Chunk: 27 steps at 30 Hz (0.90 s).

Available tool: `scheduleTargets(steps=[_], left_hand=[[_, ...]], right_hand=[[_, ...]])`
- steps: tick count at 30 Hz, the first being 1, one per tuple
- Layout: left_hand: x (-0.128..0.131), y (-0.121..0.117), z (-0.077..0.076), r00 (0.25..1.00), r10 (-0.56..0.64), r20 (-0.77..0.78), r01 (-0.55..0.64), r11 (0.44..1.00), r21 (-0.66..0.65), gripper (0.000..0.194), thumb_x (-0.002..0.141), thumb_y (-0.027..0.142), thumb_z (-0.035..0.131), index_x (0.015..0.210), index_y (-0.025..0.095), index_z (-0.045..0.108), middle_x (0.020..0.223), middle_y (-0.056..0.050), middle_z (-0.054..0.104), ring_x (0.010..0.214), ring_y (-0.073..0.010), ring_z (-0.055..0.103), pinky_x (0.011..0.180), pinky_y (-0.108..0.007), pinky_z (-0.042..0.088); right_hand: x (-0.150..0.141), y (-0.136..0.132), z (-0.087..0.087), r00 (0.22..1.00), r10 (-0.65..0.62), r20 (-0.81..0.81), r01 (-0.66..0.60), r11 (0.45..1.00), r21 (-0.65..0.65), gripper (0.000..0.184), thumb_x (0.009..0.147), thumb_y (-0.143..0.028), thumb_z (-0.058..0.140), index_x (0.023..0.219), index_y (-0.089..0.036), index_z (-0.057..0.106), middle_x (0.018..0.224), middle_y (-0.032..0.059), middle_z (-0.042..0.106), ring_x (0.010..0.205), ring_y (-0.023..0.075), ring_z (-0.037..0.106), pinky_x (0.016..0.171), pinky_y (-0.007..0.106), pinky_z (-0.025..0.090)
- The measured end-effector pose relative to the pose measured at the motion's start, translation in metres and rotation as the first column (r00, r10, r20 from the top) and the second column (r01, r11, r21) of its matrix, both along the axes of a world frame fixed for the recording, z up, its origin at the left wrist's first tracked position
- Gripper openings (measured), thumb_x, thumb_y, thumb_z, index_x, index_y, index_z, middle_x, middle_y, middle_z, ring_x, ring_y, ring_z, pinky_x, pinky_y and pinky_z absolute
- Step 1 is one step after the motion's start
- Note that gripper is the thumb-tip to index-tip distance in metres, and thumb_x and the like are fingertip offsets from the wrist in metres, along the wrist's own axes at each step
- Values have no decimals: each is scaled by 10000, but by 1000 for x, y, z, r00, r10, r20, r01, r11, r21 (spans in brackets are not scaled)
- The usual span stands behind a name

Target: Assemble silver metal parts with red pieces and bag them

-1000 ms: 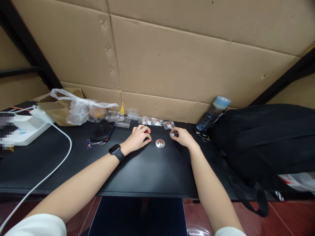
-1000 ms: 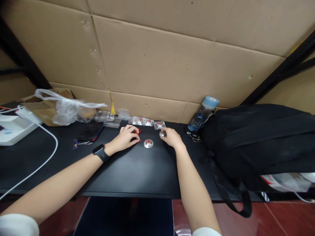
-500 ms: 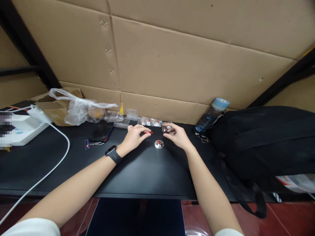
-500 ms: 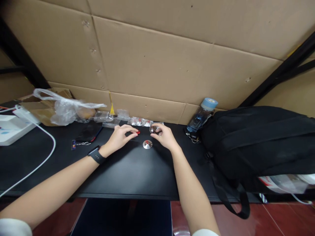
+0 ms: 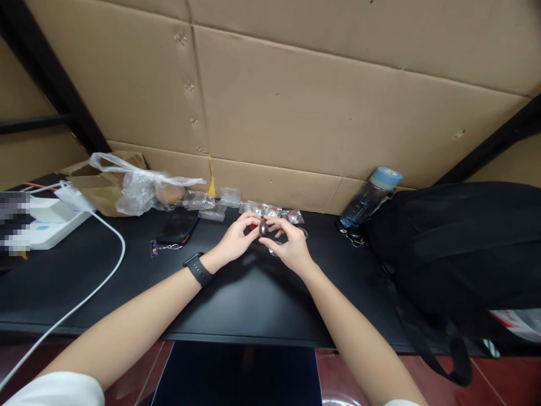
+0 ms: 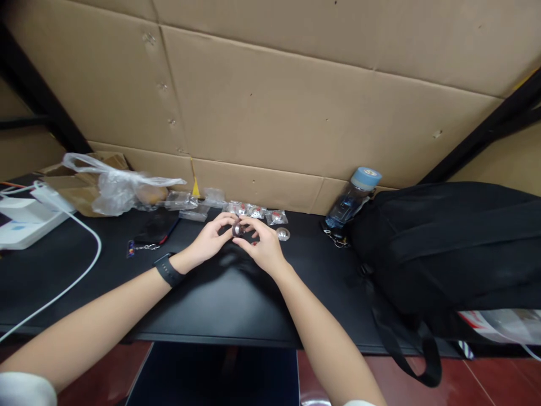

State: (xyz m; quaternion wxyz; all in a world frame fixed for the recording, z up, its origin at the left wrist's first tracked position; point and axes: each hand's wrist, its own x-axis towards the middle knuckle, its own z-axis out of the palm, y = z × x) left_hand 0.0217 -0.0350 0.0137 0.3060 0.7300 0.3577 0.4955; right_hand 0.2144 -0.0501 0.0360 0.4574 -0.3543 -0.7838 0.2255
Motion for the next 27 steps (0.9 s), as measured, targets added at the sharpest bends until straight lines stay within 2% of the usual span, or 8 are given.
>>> scheduleTargets(steps=[8, 13, 20, 23, 27], left_hand=[[0, -1, 0, 997, 62, -43, -61, 998, 24, 174, 947, 339, 586, 902, 199, 678, 1126, -87, 605, 1130, -222, 592, 1062, -390, 444], [1, -2, -2, 997, 50, -57, -48, 999, 25, 162, 938, 328, 597, 902, 194, 681, 1105, -79, 604, 1093, -214, 598, 1051, -382, 447], [0, -2, -3, 995, 61, -74, -58, 997, 46, 174, 959, 319, 558, 926, 198, 678, 1131, -82, 600, 1134, -220, 584, 1068, -391, 440], [1, -3, -2, 990, 97, -104, -90, 994, 70, 170, 955, 311, 554, 924, 198, 678, 1129, -83, 594, 1135, -221, 581, 1058, -385, 447], [0, -8, 1, 954, 212, -212, -181, 971, 157, 121, 931, 281, 583, 932, 218, 686, 1153, -75, 583, 1162, -239, 553, 1061, -412, 429]], right_hand=[[-2, 0, -5, 998, 31, -54, -34, 998, -55, 404, 807, -389, 798, 1167, -276, 653, 1184, 61, 721, 925, 225, 709, 749, 359, 571], [-2, 4, -11, 996, 10, -88, -21, 993, -115, 395, 812, -415, 785, 1146, -263, 639, 1207, 66, 708, 918, 215, 711, 734, 342, 569], [-3, 7, -16, 980, 67, -186, -108, 969, -221, 436, 781, -422, 805, 1139, -257, 618, 1172, 67, 708, 921, 205, 712, 696, 311, 567], [-5, 7, -18, 971, 70, -228, -129, 958, -255, 428, 769, -441, 808, 1101, -246, 621, 1168, 71, 708, 911, 201, 717, 681, 297, 566], [-6, 9, -21, 969, 68, -238, -136, 950, -281, 408, 757, -458, 815, 1038, -238, 618, 1202, 78, 699, 906, 205, 721, 687, 300, 574]])
